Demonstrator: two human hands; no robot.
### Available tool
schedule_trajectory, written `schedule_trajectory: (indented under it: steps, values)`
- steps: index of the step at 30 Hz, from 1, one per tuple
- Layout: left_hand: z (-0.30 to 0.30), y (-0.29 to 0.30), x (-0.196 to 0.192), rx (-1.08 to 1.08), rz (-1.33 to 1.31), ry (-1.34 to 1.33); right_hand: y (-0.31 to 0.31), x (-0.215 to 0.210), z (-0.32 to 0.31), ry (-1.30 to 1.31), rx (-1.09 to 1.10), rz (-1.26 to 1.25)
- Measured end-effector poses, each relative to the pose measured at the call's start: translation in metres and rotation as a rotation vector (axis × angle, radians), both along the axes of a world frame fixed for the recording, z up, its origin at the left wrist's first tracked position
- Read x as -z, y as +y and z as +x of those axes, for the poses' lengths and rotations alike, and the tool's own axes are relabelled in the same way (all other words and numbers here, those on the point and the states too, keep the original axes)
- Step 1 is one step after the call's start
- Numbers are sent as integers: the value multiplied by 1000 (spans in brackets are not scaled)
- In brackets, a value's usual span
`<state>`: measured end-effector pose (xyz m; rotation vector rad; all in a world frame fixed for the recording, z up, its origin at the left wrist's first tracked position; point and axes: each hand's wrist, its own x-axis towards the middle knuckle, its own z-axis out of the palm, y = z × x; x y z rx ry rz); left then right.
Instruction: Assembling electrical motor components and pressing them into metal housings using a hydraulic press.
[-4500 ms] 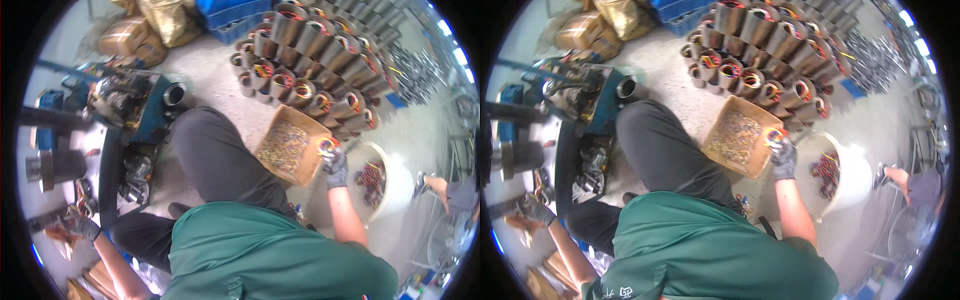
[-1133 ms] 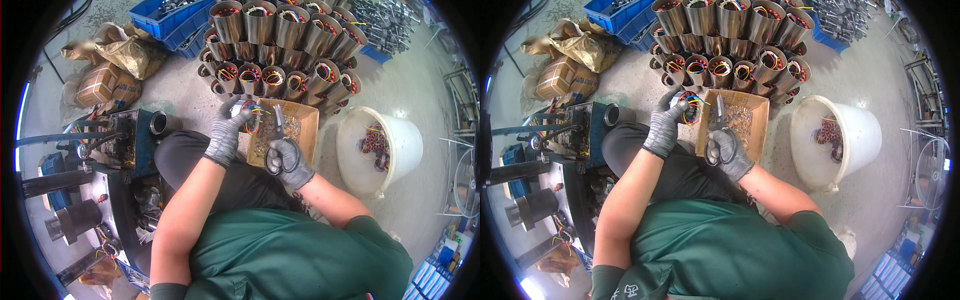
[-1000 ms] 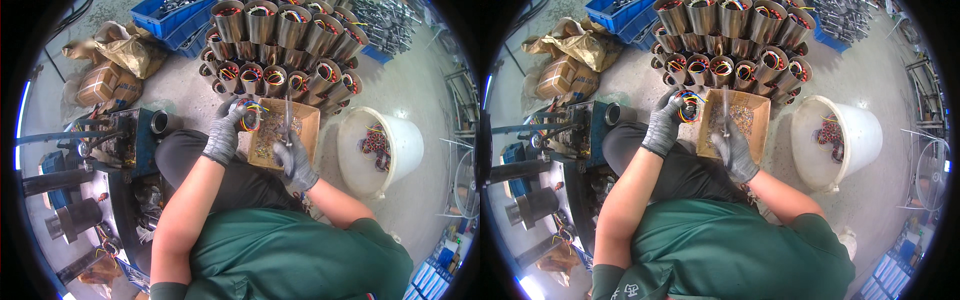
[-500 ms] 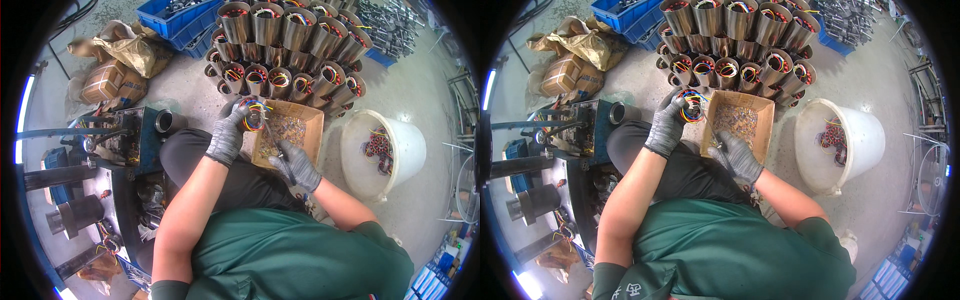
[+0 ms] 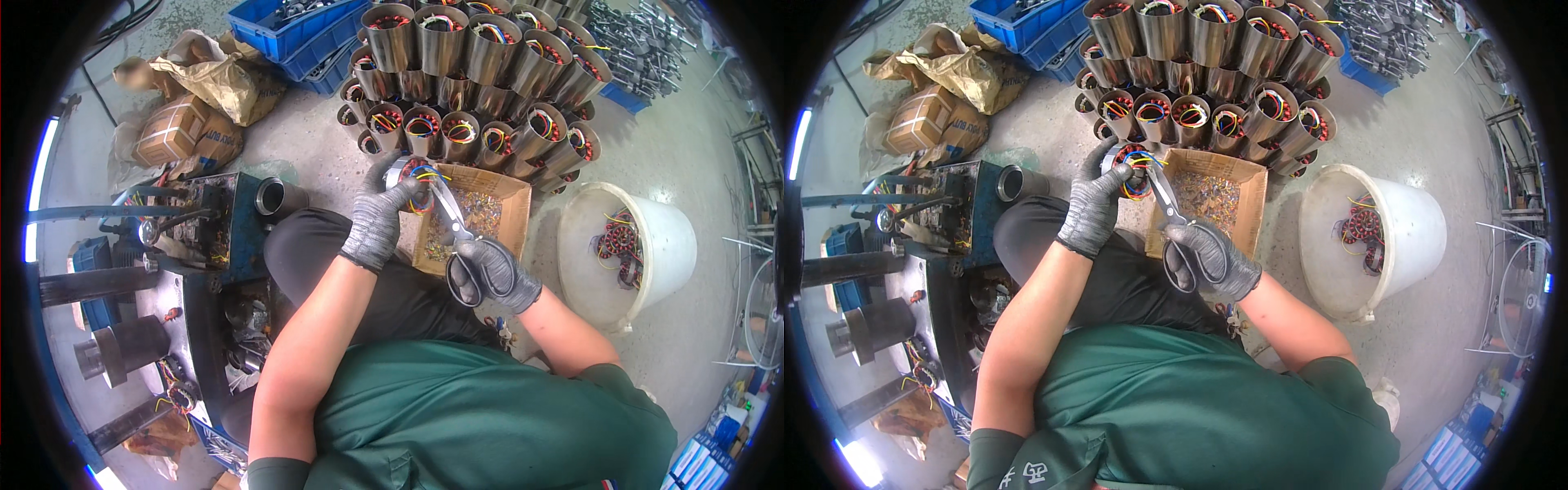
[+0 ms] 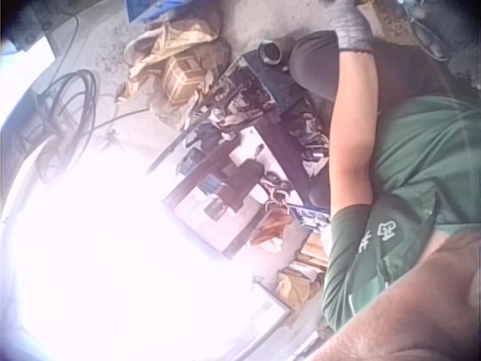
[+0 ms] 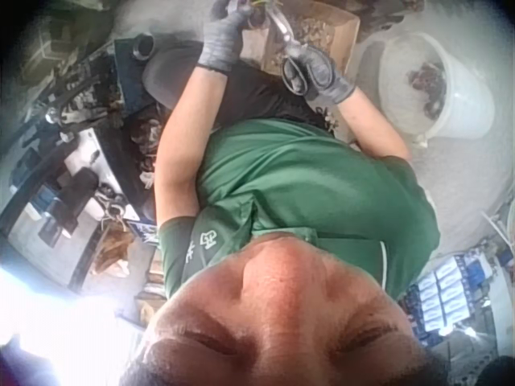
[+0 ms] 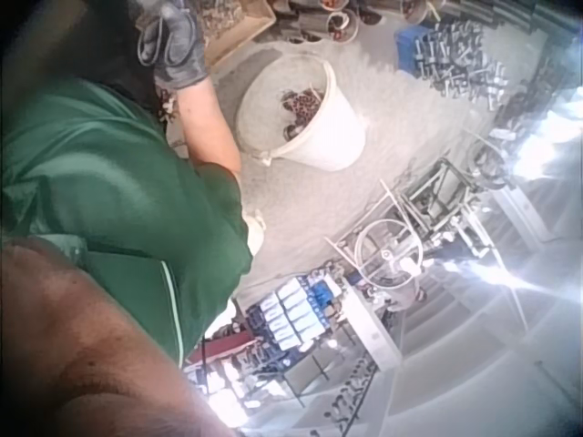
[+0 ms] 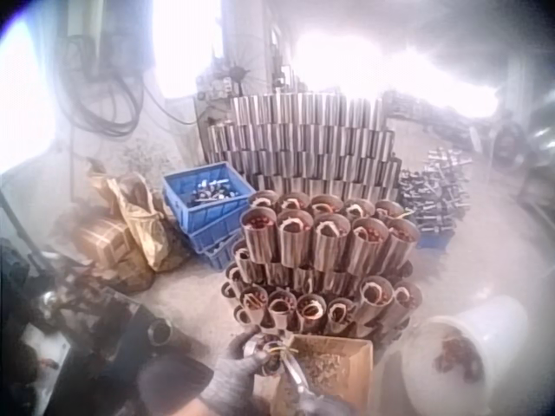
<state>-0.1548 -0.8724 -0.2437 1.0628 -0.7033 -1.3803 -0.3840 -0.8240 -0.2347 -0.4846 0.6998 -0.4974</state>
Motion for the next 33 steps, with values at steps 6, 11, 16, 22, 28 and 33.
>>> schedule_trajectory:
  steps: [6, 11, 16, 22, 28, 33]
  values:
    - [1, -1, 1, -19, -64, -44, -4, 0, -7, -122, -45, 83]
    - [0, -3, 1, -4, -69, -79, -9, -2, -7, -146, -12, 115]
    - [-7, 1, -4, 49, -59, -106, -11, -8, -4, -91, 7, 108]
    - [-5, 3, -1, 13, -74, -206, 1, -19, -5, 44, -21, -4]
    - [-5, 3, -1, -49, -118, -224, 6, 34, -22, 211, 107, -31]
    - [6, -1, -8, -135, -177, -56, -18, 175, -62, 592, 28, -137]
